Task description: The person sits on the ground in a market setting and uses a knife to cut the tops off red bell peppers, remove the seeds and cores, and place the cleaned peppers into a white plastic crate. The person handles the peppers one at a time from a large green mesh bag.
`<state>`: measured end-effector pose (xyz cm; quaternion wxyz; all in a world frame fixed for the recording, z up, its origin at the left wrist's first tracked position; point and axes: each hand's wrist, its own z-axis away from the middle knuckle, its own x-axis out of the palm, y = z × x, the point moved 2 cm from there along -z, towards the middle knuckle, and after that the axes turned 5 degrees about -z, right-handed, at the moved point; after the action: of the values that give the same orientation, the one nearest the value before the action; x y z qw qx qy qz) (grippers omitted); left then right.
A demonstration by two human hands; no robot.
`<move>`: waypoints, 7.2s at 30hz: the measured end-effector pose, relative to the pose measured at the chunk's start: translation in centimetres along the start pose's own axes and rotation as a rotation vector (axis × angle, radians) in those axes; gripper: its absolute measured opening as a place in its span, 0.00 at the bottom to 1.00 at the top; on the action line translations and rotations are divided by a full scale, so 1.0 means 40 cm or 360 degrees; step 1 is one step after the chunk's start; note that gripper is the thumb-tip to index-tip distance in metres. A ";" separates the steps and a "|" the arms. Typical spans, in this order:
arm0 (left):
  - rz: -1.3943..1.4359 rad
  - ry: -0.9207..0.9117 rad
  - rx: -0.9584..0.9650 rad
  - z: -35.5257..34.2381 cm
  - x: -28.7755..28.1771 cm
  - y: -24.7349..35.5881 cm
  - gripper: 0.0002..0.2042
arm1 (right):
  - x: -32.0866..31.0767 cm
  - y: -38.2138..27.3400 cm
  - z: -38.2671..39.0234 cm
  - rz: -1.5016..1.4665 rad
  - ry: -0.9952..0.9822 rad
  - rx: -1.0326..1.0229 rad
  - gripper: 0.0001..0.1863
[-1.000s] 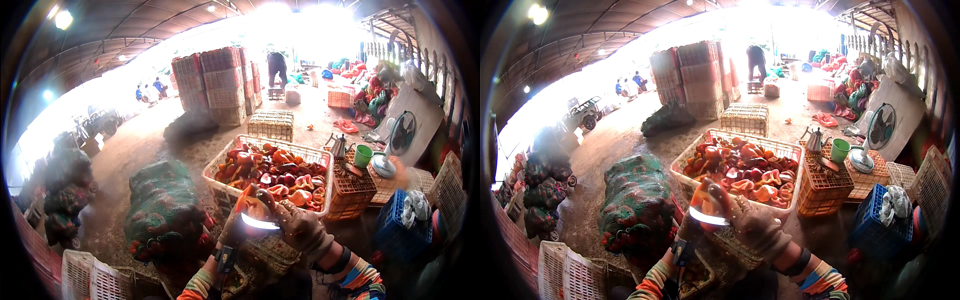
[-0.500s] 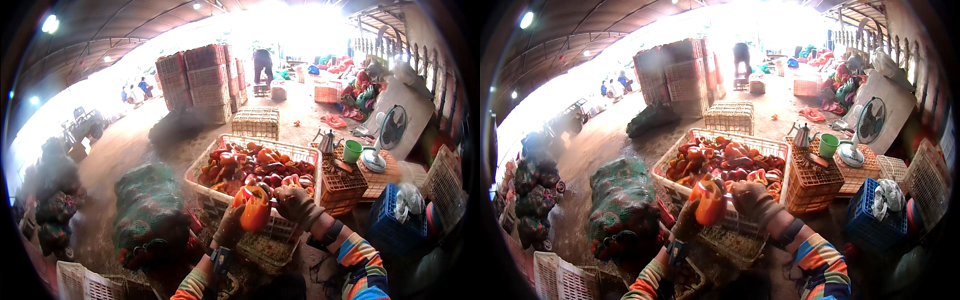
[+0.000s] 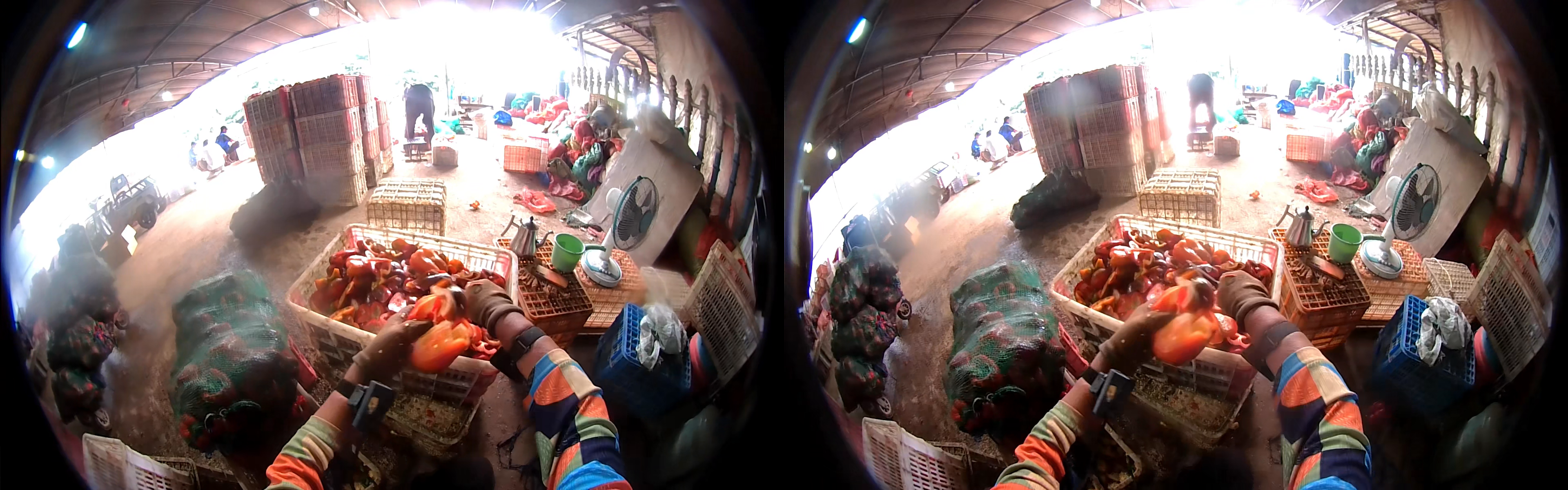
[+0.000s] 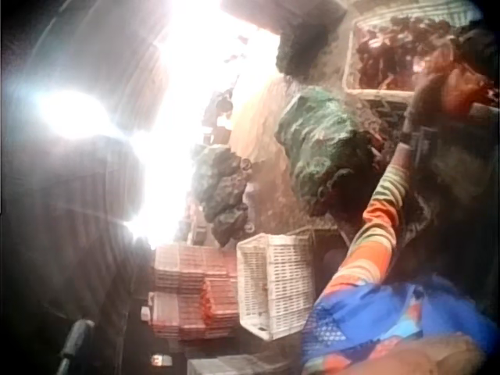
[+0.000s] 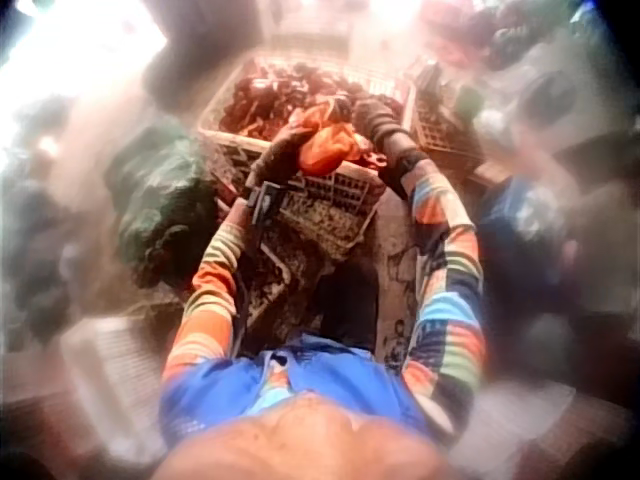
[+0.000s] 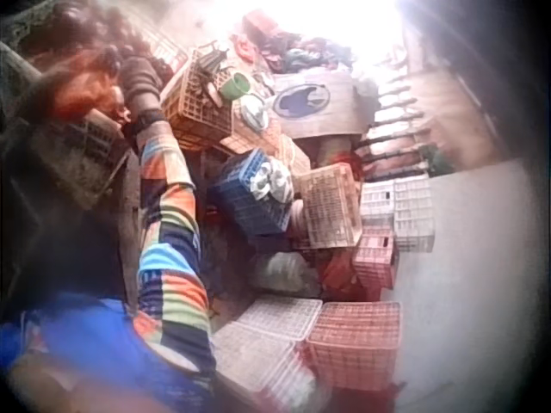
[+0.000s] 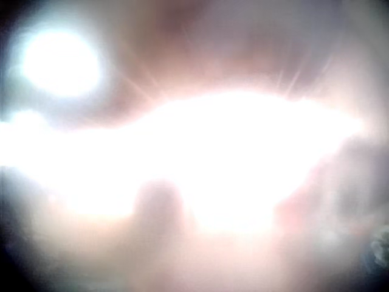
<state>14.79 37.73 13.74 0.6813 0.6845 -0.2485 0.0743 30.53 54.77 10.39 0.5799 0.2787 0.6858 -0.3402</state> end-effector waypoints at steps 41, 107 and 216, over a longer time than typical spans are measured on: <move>0.0450 0.1004 0.1221 1.016 -0.101 -0.041 0.16 | -0.014 -1.013 0.769 -0.2759 -0.0284 -0.0666 0.25; -0.0691 0.1108 -0.0405 1.270 -0.136 -0.277 0.13 | 0.169 -1.045 0.565 -0.1744 -0.0970 -0.0279 0.12; -0.0455 0.2404 0.0887 1.063 -0.122 -0.157 0.06 | 0.366 -1.092 0.739 -0.2794 -0.0424 0.0430 0.04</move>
<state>3.25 -2.63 3.40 0.4727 0.6192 0.3949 0.4870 11.97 4.46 -0.61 0.1479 -0.3219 0.5332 -0.7682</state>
